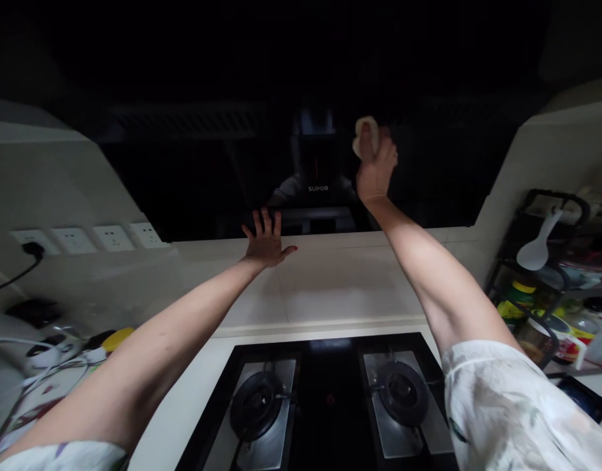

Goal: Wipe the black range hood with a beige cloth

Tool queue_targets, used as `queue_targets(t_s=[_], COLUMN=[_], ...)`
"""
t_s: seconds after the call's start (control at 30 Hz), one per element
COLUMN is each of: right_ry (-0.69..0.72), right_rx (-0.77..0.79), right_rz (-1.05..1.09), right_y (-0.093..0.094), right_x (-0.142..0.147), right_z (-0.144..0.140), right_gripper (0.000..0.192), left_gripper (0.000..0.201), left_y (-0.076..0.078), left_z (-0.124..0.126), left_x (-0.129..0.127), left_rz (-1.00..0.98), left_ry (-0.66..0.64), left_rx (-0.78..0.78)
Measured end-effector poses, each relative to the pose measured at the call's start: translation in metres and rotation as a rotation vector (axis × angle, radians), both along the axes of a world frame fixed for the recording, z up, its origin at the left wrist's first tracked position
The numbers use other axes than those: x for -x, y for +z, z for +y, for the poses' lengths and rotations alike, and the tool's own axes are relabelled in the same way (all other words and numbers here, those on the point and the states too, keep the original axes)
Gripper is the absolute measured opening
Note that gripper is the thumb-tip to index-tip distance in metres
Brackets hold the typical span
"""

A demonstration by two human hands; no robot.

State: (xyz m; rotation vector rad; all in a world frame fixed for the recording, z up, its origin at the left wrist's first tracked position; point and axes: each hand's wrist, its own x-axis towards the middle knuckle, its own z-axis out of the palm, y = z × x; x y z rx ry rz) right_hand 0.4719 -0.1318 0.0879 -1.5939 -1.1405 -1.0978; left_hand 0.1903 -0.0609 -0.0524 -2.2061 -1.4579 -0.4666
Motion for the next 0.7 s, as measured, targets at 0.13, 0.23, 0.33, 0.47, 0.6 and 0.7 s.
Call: queue_targets(t_s=[0.13, 0.23, 0.33, 0.47, 0.6, 0.7], right_ry=[-0.116, -0.104, -0.012, 0.149, 0.235, 0.111], right_rx=[-0.136, -0.201, -0.123, 0.233, 0.368, 0.353], right_rz=[0.217, 0.262, 0.2, -0.043, -0.27, -0.228], right_y=[-0.006, 0.001, 0.003, -0.007, -0.009, -0.002], right_x=[-0.032, -0.021, 0.02, 0.08, 0.091, 0.055], right_z=[-0.002, 0.009, 0.016, 0.008, -0.005, -0.014], right_gripper=[0.064, 0.065, 0.063, 0.059, 0.06, 0.064], left_gripper=[0.117, 0.116, 0.116, 0.115, 0.113, 0.112], left_y=[-0.001, -0.001, -0.001, -0.001, -0.002, -0.002], left_z=[0.002, 0.003, 0.002, 0.002, 0.003, 0.003], left_x=[0.0, -0.001, -0.001, 0.001, 0.004, 0.006], left_rz=[0.001, 0.0, -0.007, -0.035, -0.04, -0.027], left_ry=[-0.004, -0.003, -0.021, -0.047, -0.058, -0.053], left_rx=[-0.004, -0.005, -0.006, -0.005, -0.026, -0.038])
